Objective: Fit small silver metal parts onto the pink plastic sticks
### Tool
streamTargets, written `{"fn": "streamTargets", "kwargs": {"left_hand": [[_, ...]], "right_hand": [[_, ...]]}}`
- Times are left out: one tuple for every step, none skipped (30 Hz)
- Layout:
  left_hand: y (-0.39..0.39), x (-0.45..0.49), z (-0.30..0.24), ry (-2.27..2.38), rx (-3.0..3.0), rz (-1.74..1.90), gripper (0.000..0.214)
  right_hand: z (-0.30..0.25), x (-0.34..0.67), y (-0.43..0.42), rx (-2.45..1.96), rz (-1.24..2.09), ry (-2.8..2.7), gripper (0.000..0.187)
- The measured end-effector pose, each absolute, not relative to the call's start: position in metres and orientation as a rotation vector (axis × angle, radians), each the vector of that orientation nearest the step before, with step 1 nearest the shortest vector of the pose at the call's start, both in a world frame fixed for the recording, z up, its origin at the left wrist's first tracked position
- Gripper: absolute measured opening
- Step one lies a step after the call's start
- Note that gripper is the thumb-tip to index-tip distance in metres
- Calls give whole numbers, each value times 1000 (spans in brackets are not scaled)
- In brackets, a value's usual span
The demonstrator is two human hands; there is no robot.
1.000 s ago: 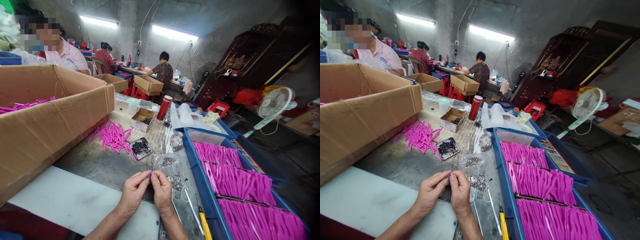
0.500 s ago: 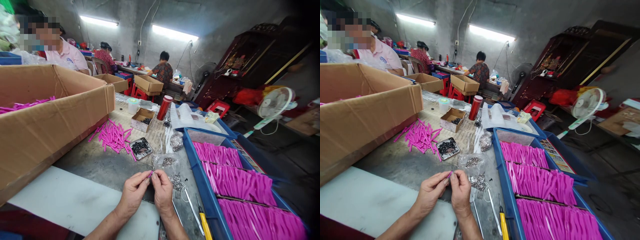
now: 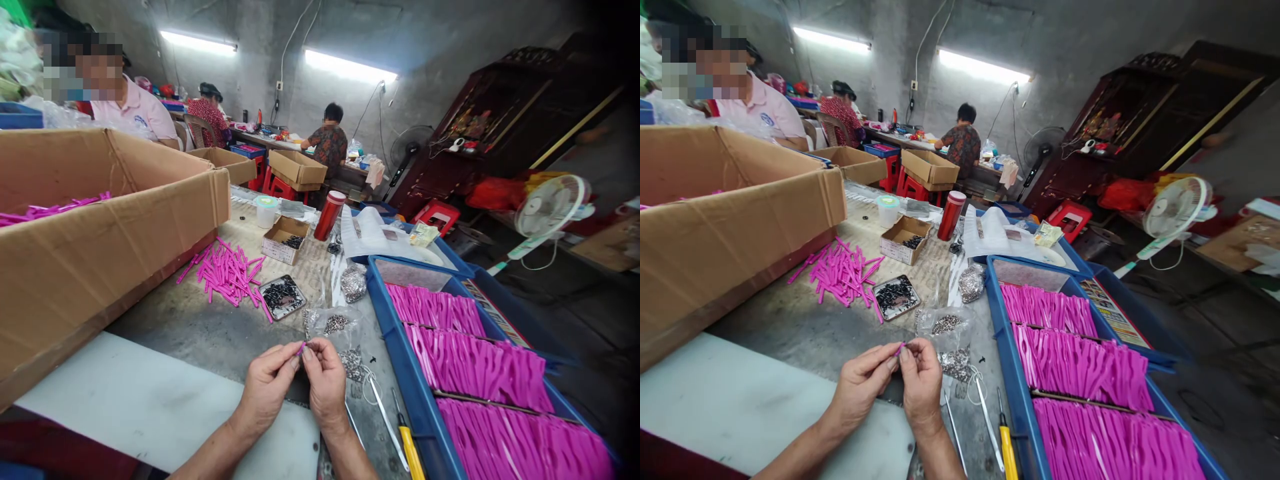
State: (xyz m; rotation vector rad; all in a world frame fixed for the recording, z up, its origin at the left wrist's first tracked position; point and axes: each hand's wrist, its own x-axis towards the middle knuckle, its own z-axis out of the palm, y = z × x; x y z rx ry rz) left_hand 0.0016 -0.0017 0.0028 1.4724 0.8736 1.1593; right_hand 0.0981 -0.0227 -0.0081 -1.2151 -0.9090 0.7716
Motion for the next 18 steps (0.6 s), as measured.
{"fn": "streamTargets", "kwargs": {"left_hand": [[-2, 2, 3, 873, 1475, 1157, 22], [-2, 1, 3, 871, 1477, 1158, 22], [-2, 1, 3, 867, 1479, 1159, 22], [-2, 1, 3, 862, 1479, 1161, 22], [-2, 1, 2, 857, 1478, 1164, 22], [-2, 1, 2, 852, 1476, 1168, 22], [-2, 2, 2, 847, 1475, 1171, 22], [-2, 2, 1, 846, 1475, 1171, 22], [-2, 2, 1, 848, 1477, 1168, 22], [-2, 2, 1, 853, 1478, 1166, 22], [-2, 2, 1, 857, 1478, 1163, 22], [-2, 2, 1, 860, 1478, 1162, 22], [-2, 2, 2, 862, 1478, 1159, 22], [-2, 2, 2, 863, 1478, 1156, 22], [-2, 2, 2, 861, 1479, 1154, 23], [-2, 2, 3, 862, 1480, 1153, 23], [-2, 2, 3, 863, 1481, 1152, 23], [-2, 2, 3, 864, 1483, 1152, 23]], "right_hand": [[-9, 98, -23, -1221, 762, -912, 16], [-9, 98, -23, -1230, 755, -925, 16], [-10, 98, -24, -1239, 753, -942, 18], [-11, 99, -24, -1246, 757, -958, 20], [-12, 99, -24, -1248, 766, -967, 21], [-12, 99, -25, -1245, 780, -971, 23], [-13, 99, -25, -1238, 795, -970, 25], [-13, 99, -25, -1229, 808, -966, 26], [-13, 100, -25, -1219, 820, -964, 26], [-13, 100, -25, -1208, 830, -967, 27], [-12, 100, -25, -1200, 838, -969, 26], [-12, 100, -25, -1194, 847, -970, 25], [-12, 100, -25, -1192, 854, -966, 24], [-12, 100, -25, -1190, 858, -953, 21], [-12, 99, -24, -1188, 857, -929, 19], [-11, 99, -24, -1183, 851, -900, 18], [-11, 99, -24, -1178, 842, -877, 17], [-11, 99, -23, -1174, 831, -864, 17]]}}
